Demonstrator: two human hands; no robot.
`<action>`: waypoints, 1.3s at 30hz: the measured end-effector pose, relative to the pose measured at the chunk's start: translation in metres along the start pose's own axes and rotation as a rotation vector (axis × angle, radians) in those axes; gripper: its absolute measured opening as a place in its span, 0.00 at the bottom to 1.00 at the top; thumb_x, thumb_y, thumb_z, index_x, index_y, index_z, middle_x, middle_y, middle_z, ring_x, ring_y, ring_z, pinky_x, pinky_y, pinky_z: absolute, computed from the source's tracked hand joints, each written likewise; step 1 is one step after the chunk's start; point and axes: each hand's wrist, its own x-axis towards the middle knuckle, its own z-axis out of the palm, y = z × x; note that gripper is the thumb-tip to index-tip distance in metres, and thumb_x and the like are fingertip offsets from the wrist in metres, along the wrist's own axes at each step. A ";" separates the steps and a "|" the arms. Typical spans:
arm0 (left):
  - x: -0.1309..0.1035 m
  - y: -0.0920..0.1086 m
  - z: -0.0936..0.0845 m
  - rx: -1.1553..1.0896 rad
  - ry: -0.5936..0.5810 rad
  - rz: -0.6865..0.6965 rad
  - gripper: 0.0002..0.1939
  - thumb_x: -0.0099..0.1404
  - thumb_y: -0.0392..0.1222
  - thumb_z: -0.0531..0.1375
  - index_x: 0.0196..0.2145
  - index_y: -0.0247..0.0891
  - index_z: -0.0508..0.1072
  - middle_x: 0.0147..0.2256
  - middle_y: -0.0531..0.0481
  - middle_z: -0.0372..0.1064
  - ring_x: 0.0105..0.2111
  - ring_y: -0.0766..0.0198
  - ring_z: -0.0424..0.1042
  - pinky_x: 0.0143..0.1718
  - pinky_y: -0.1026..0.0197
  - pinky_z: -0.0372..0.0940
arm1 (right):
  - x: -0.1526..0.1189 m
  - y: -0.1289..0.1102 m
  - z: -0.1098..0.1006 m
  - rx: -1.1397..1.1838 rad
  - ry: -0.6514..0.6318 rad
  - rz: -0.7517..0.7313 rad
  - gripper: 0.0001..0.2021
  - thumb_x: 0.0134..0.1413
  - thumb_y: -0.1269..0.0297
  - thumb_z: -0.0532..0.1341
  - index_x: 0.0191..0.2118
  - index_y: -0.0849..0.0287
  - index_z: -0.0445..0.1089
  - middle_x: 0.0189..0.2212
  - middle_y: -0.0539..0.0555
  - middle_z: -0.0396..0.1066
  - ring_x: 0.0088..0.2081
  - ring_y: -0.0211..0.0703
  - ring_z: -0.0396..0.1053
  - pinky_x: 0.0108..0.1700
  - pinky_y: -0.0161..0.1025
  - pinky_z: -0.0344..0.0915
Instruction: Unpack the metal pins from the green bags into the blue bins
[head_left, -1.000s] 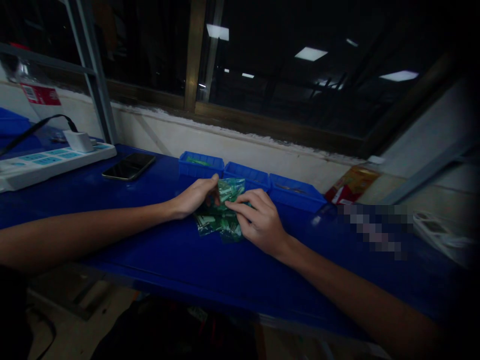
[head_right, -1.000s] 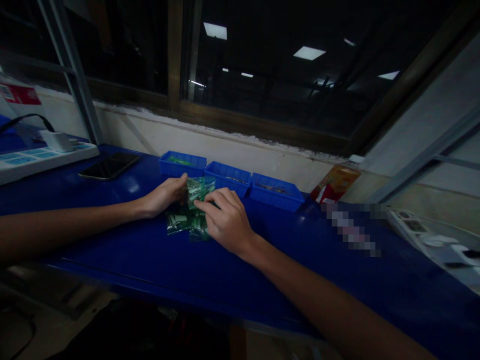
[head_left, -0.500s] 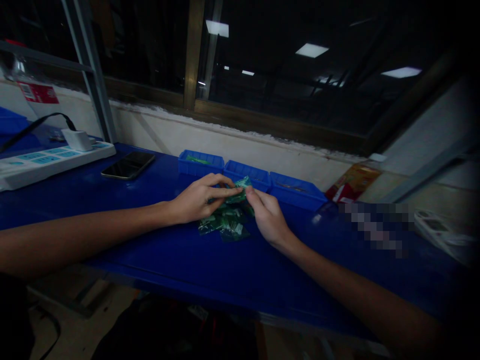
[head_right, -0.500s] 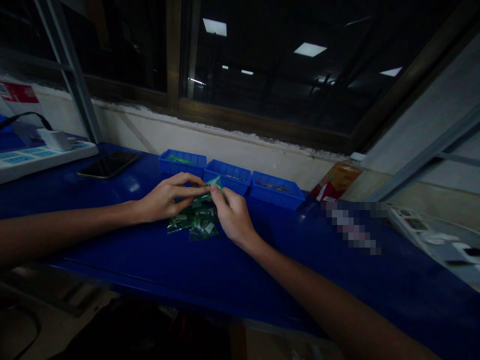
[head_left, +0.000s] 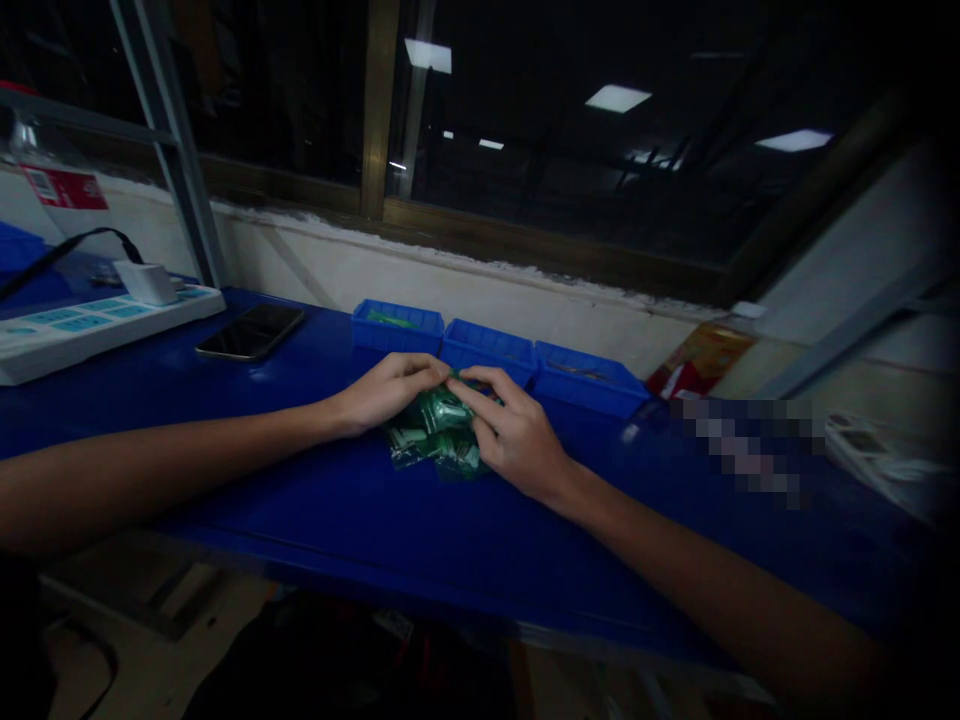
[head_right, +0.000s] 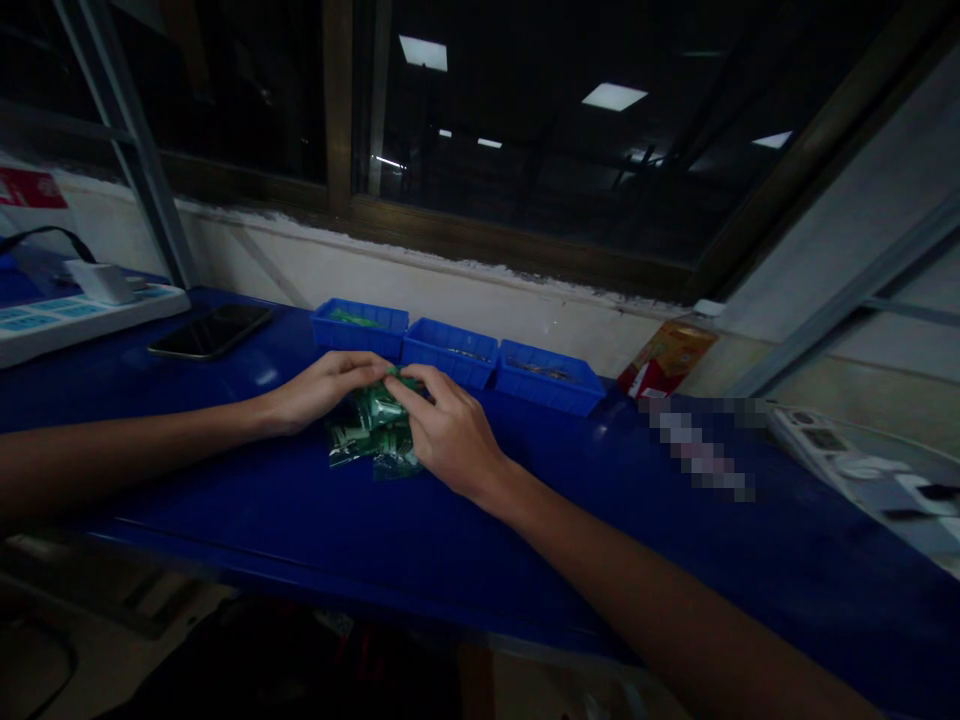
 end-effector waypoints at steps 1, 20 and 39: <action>0.001 0.001 -0.001 0.007 0.012 -0.001 0.14 0.60 0.47 0.54 0.33 0.33 0.71 0.30 0.49 0.70 0.31 0.65 0.67 0.33 0.63 0.61 | 0.000 -0.001 0.000 0.006 -0.001 0.002 0.25 0.50 0.78 0.49 0.53 0.52 0.61 0.49 0.55 0.60 0.49 0.46 0.62 0.48 0.48 0.65; -0.006 0.000 -0.010 0.821 -0.097 0.765 0.12 0.64 0.38 0.52 0.43 0.41 0.71 0.42 0.45 0.65 0.43 0.62 0.64 0.44 0.57 0.62 | 0.011 -0.014 0.001 0.769 0.127 0.657 0.12 0.51 0.55 0.56 0.33 0.60 0.67 0.28 0.51 0.69 0.29 0.37 0.67 0.30 0.35 0.63; -0.007 0.017 0.002 -0.109 -0.047 -0.100 0.14 0.64 0.52 0.47 0.36 0.38 0.57 0.30 0.49 0.67 0.33 0.64 0.68 0.31 0.61 0.61 | 0.003 -0.018 -0.003 0.200 0.290 0.108 0.09 0.53 0.73 0.53 0.36 0.58 0.70 0.30 0.52 0.72 0.34 0.38 0.69 0.38 0.39 0.67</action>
